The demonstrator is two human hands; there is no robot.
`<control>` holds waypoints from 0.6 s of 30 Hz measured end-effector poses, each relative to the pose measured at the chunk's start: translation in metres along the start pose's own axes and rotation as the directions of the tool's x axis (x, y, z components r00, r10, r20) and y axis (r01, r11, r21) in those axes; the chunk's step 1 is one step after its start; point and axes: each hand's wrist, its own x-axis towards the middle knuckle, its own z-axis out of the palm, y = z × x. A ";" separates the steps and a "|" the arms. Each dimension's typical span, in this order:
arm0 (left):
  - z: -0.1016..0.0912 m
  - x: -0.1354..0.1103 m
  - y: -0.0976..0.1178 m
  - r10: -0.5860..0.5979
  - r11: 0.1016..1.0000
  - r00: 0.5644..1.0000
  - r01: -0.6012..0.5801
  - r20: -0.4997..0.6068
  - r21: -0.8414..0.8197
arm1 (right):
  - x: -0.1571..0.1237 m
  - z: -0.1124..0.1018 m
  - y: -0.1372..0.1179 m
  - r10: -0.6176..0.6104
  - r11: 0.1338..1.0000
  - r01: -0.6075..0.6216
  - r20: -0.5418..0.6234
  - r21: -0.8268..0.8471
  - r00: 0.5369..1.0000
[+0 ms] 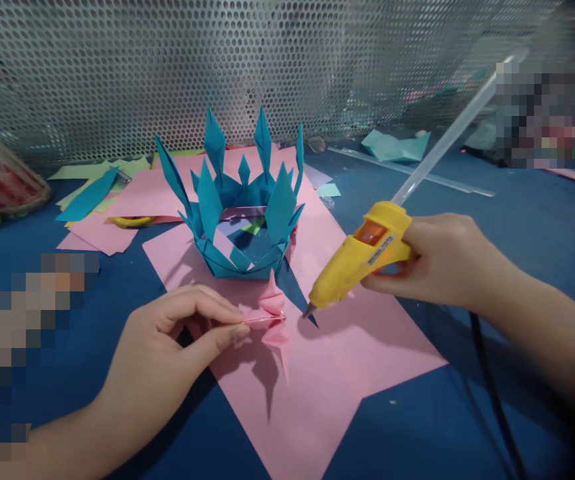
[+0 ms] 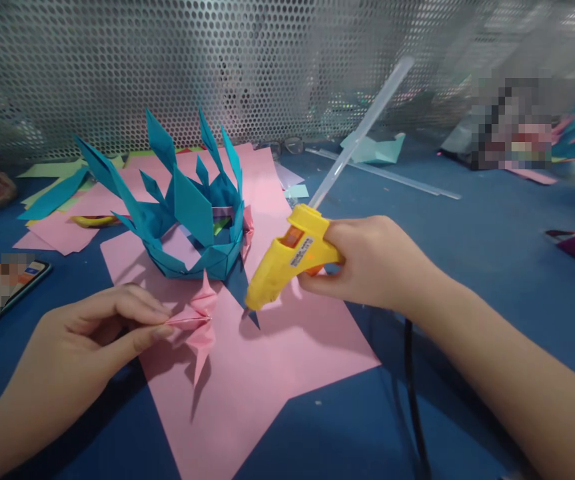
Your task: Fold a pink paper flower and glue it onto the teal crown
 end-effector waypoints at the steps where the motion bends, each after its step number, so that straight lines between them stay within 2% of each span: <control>1: 0.000 0.000 0.001 0.029 0.999 1.000 -0.030 -0.002 -0.024 | 0.002 -0.002 0.005 0.055 0.998 -0.056 0.034 0.003 0.998; 4: -0.002 0.000 0.005 0.179 0.977 0.981 -0.168 0.074 -0.134 | 0.009 -0.003 0.027 0.301 0.953 -0.300 0.021 -0.042 0.953; 6: -0.003 0.000 0.006 0.271 0.950 0.949 -0.236 0.163 -0.204 | 0.011 0.000 0.045 0.479 0.875 -0.478 -0.003 -0.078 0.878; 8: -0.003 0.000 0.007 0.297 0.933 0.934 -0.239 0.201 -0.269 | 0.011 0.007 0.062 0.603 0.793 -0.601 -0.014 -0.094 0.798; 10: -0.003 0.000 0.006 0.244 0.930 0.950 -0.174 0.193 -0.323 | 0.007 0.014 0.074 0.657 0.750 -0.655 -0.008 -0.093 0.754; 12: -0.003 0.000 0.005 0.168 0.932 0.970 -0.098 0.176 -0.349 | 0.002 0.021 0.077 0.654 0.752 -0.653 -0.011 -0.093 0.756; 14: -0.002 0.001 0.005 0.099 0.935 0.982 -0.037 0.159 -0.352 | -0.001 0.023 0.074 0.598 0.795 -0.600 -0.057 -0.089 0.800; 18: 0.001 0.004 0.006 -0.031 0.915 0.991 0.080 0.129 -0.395 | 0.001 0.015 0.049 0.323 0.937 -0.346 -0.250 -0.052 0.913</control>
